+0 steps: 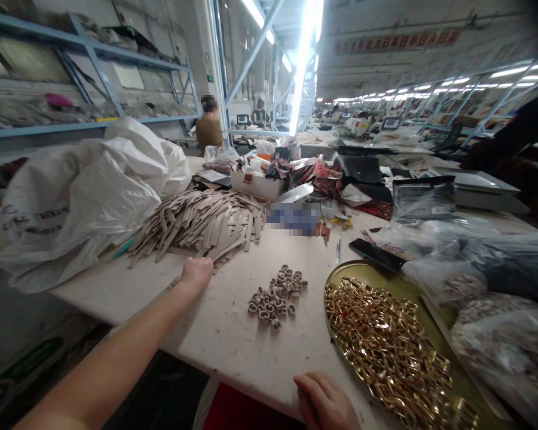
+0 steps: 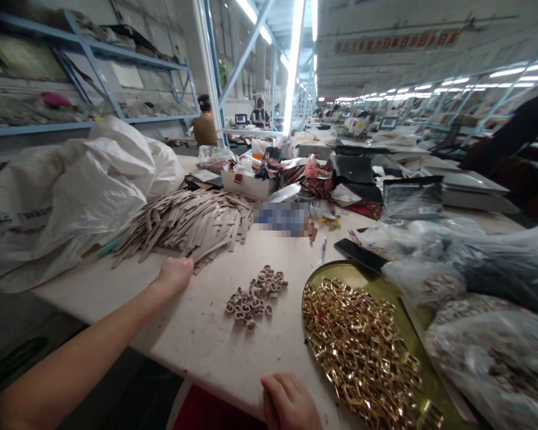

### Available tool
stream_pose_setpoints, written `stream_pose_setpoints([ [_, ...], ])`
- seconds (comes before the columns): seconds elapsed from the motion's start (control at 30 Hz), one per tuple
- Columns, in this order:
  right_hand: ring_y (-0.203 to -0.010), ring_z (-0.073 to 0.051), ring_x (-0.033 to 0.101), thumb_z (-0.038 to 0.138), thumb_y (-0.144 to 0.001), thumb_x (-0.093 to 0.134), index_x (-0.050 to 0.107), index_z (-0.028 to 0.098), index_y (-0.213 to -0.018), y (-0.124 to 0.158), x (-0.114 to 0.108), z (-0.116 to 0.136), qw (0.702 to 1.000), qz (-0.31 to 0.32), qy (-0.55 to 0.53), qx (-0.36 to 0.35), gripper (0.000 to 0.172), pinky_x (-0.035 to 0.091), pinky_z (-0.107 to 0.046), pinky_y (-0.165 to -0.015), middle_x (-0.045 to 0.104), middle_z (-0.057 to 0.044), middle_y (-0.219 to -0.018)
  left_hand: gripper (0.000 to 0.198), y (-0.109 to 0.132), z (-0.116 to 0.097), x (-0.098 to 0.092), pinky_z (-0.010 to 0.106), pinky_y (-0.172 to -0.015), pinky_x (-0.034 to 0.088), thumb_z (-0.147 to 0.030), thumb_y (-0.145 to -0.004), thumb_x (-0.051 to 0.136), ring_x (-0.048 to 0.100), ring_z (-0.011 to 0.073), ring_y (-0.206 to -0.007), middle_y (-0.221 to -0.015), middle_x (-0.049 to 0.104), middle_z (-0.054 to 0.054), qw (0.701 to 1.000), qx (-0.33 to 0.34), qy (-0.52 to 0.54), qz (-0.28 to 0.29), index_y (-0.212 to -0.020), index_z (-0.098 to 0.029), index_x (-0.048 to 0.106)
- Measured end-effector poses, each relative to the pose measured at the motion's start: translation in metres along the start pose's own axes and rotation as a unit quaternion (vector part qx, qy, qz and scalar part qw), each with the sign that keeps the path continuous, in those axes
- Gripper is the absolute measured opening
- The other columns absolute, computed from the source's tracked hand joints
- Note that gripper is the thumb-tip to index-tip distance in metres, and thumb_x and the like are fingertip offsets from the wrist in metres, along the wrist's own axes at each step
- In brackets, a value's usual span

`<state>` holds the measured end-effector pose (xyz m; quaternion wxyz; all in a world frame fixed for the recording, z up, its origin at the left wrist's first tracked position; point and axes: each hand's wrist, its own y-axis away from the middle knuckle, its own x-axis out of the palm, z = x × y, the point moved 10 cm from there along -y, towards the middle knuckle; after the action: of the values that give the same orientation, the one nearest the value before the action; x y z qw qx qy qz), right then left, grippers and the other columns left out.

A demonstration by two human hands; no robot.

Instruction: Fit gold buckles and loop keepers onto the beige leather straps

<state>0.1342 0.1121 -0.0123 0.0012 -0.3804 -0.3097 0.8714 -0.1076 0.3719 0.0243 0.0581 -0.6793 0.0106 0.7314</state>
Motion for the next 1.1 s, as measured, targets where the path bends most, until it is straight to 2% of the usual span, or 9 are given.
stream_pose_setpoints([
  [0.17,-0.075,-0.020,0.059,0.011,-0.081,0.043,0.056,0.022,-0.096,0.000,-0.001,-0.001,0.994,0.039,0.002,0.098,0.022,0.049,-0.032,-0.067,0.064,-0.006,-0.083,0.026,0.022,-0.002,-0.037,0.031,-0.069,0.040,-0.023,-0.082,0.036,0.062,0.0252,-0.084,-0.092,0.065,0.016,0.998,-0.022,0.025,-0.056,-0.091,-0.012,0.058],
  [0.27,-0.077,-0.019,0.058,0.013,-0.082,0.043,0.056,0.020,-0.093,-0.002,-0.007,-0.010,0.986,0.029,-0.044,0.156,0.018,0.048,-0.030,-0.069,0.062,-0.006,-0.082,0.027,0.050,-0.004,-0.077,0.025,-0.065,0.042,-0.037,-0.081,0.040,0.061,0.0185,-0.076,-0.083,0.065,0.006,0.975,-0.023,0.178,-0.128,-0.092,-0.016,0.054],
  [0.43,-0.073,-0.015,0.057,0.013,-0.083,0.042,0.053,0.018,-0.099,-0.042,-0.013,-0.035,0.982,0.034,-0.026,0.186,0.021,0.045,-0.028,-0.070,0.058,-0.006,-0.092,0.025,0.101,-0.015,-0.111,0.022,-0.057,0.044,-0.040,-0.070,0.057,0.059,0.0131,-0.062,-0.070,0.062,-0.001,0.797,-0.031,0.586,-0.143,-0.079,-0.018,0.051],
  [0.5,-0.077,-0.016,0.056,0.014,-0.084,0.042,0.053,0.017,-0.101,-0.067,-0.009,-0.046,0.980,0.061,0.042,0.187,0.021,0.044,-0.029,-0.073,0.057,-0.008,-0.097,0.027,0.118,-0.038,-0.096,0.023,-0.058,0.046,-0.040,-0.070,0.058,0.059,0.0123,-0.059,-0.068,0.063,-0.002,0.730,-0.038,0.679,-0.064,-0.080,-0.018,0.048],
  [0.6,-0.078,-0.018,0.056,0.020,-0.084,0.046,0.056,0.016,-0.092,-0.094,0.003,-0.063,0.967,0.101,0.113,0.205,0.014,0.041,-0.029,-0.070,0.058,-0.009,-0.091,0.024,0.151,-0.091,-0.035,0.020,-0.051,0.044,-0.036,-0.072,0.059,0.057,0.0101,-0.054,-0.064,0.062,0.000,0.669,-0.083,0.721,0.160,-0.078,-0.015,0.049],
  [0.7,-0.072,-0.018,0.054,0.016,-0.079,0.051,0.056,0.016,-0.081,-0.102,0.013,-0.070,0.962,0.125,0.123,0.209,0.005,0.039,-0.028,-0.065,0.058,-0.009,-0.084,0.015,0.187,-0.122,0.020,0.017,-0.049,0.042,-0.024,-0.072,0.058,0.057,0.0080,-0.057,-0.070,0.062,0.001,0.585,-0.172,0.740,0.284,-0.080,-0.015,0.049],
  [0.9,-0.075,-0.016,0.051,0.010,-0.077,0.048,0.052,0.018,-0.078,-0.088,0.019,-0.070,0.959,0.167,0.117,0.194,0.009,0.036,-0.026,-0.068,0.057,-0.005,-0.079,0.024,0.211,-0.146,0.042,0.018,-0.063,0.049,-0.007,-0.065,0.059,0.061,0.0108,-0.077,-0.090,0.063,0.006,0.495,-0.214,0.765,0.351,-0.087,-0.013,0.053],
  [1.0,-0.070,-0.016,0.048,0.012,-0.073,0.054,0.050,0.018,-0.070,-0.085,0.014,-0.072,0.961,0.154,0.086,0.213,0.008,0.035,-0.027,-0.066,0.054,-0.003,-0.074,0.025,0.211,-0.150,0.043,0.020,-0.066,0.049,-0.005,-0.065,0.057,0.061,0.0124,-0.080,-0.092,0.063,0.007,0.483,-0.214,0.766,0.365,-0.089,-0.012,0.054],
  [1.1,-0.057,-0.013,0.044,0.020,-0.067,0.064,0.048,0.019,-0.060,-0.071,0.014,-0.077,0.939,0.140,-0.079,0.303,0.017,0.034,-0.027,-0.057,0.048,0.003,-0.059,0.022,0.208,-0.153,0.045,0.020,-0.063,0.048,-0.012,-0.068,0.059,0.061,0.0113,-0.074,-0.085,0.064,0.005,0.498,-0.182,0.767,0.362,-0.089,-0.013,0.054],
])
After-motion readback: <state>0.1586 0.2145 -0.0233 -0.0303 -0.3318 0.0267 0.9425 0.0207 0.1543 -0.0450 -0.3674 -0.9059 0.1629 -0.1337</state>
